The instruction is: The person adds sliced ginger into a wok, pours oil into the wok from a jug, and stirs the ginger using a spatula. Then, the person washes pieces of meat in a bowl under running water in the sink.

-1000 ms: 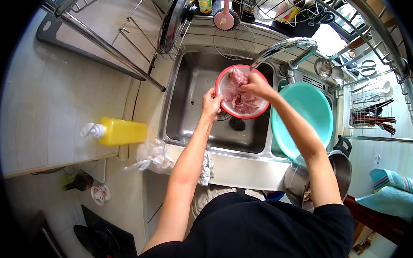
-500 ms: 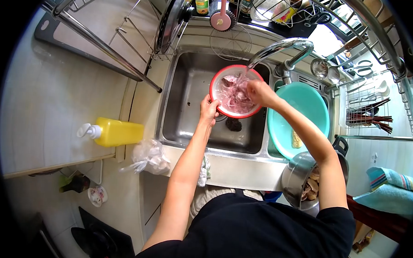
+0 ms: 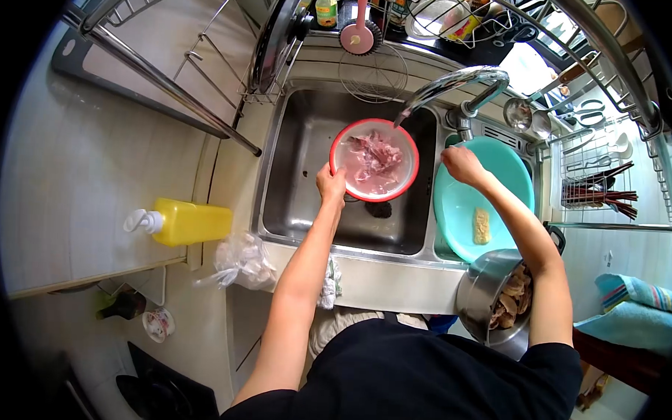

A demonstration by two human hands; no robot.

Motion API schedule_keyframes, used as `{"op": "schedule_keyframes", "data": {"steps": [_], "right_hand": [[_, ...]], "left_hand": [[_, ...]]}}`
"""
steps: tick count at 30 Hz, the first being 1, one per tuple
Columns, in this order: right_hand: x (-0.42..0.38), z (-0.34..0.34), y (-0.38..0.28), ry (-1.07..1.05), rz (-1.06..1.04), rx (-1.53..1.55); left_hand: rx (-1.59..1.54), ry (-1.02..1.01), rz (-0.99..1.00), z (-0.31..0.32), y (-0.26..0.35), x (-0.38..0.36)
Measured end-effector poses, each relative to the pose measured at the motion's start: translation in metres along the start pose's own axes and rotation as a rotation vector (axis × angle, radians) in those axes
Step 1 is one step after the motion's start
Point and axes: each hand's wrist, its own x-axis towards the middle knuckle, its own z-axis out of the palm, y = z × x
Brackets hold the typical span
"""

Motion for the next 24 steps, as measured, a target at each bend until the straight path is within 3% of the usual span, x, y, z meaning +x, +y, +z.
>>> {"op": "schedule_keyframes", "data": {"steps": [2,7,10,12,16,19,24], "right_hand": [[0.004,0.005,0.007,0.085,0.000,0.031],[0.013,-0.003,0.005,-0.013,0.062,0.038],[0.027,-0.007,-0.003,0.159,0.017,0.075],[0.034,-0.003,-0.025,0.231,0.119,-0.047],[0.055,0.027,-0.082,0.321,-0.476,0.203],[0.061,0.045,-0.115,0.174,-0.375,0.072],[0.062,0.048,-0.150,-0.021,-0.137,-0.173]], "left_hand": [[-0.053,-0.002,0.009,-0.001,-0.004,0.000],[0.000,-0.014,0.039,-0.007,-0.007,-0.001],[0.026,-0.009,0.036,-0.010,-0.009,0.000],[0.000,-0.038,0.045,-0.013,-0.009,-0.002],[0.088,-0.041,-0.018,-0.018,0.014,-0.013],[-0.087,-0.064,0.057,-0.014,0.014,-0.010],[-0.032,-0.054,0.033,-0.019,0.015,-0.011]]}}
